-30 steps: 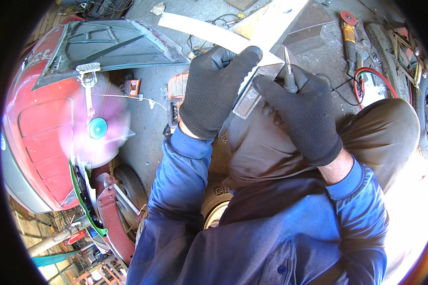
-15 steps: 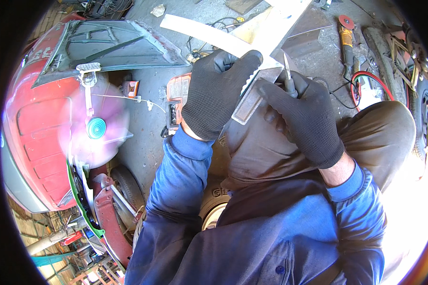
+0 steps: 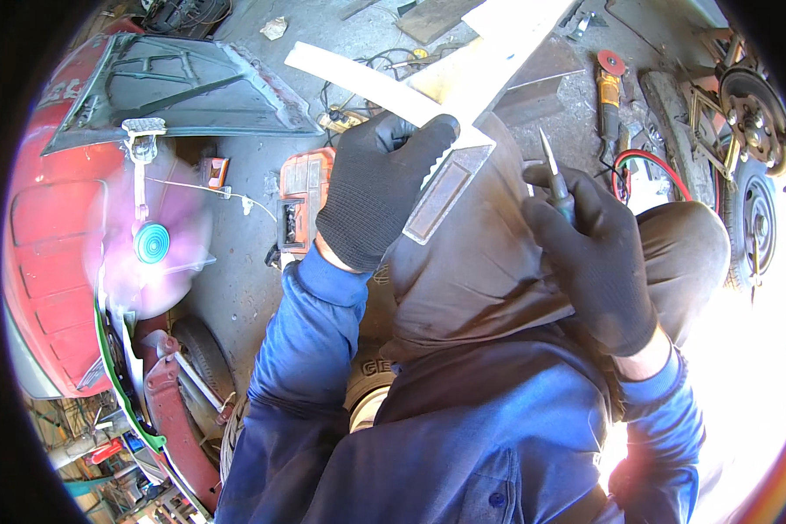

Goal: The person measures a metal piece with a tape measure and marks it with a scribe. They then use a square tool to draw a straight line on the metal.

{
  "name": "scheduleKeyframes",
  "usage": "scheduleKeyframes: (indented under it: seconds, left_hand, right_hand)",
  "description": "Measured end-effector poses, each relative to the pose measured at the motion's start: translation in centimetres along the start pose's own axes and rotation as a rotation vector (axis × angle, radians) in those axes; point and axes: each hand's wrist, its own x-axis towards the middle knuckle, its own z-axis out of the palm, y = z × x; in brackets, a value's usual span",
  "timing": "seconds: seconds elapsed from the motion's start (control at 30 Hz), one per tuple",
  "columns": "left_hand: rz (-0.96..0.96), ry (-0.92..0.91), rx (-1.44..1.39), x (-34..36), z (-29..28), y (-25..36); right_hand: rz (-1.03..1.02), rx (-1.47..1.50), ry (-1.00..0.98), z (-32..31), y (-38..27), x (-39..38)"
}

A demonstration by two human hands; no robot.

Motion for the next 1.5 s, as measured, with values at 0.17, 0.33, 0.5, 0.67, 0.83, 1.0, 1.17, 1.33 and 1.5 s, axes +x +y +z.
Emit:
scheduleKeyframes:
  seconds: [0.17,0.33,0.5,0.67,0.83,1.0,1.17,1.33,1.5]
  left_hand:
    - [0.037,-0.017,0.007,0.2,0.0,-0.2]
    - [-0.069,0.002,-0.013,-0.3,-0.1,0.4]
    - [-0.063,-0.047,-0.054,0.1,0.0,0.3]
    - [-0.028,-0.032,-0.026,0.2,0.2,-0.4]
    - [0.030,-0.029,0.013,0.2,0.2,-0.6]
    - [0.020,-0.023,0.020,0.3,0.3,-0.6]
    - [0.043,-0.023,0.014,0.4,0.3,-0.8]
    - [0.008,-0.020,0.037,0.7,0.1,-1.1]
    - [-0.077,0.013,-0.136,0.3,-0.3,-1.1]
  right_hand:
    - [-0.094,0.074,0.018,2.2,1.1,0.9]
    - [-0.437,-0.245,0.135,1.3,-0.4,0.7]
    - [-0.624,-0.662,-0.003,-1.4,-2.7,1.6]
    - [-0.705,-0.822,0.026,-1.3,-3.4,3.3]
    - [-0.736,-0.887,0.002,-0.9,-4.0,3.9]
    - [-0.811,-1.030,0.041,-0.7,-4.7,4.1]
    - [-0.853,-1.131,0.015,-0.6,-5.2,4.2]
    - [-0.859,-1.240,-0.030,-1.4,-5.5,3.8]
    - [-0.786,-1.327,-0.028,-3.3,-5.9,2.8]
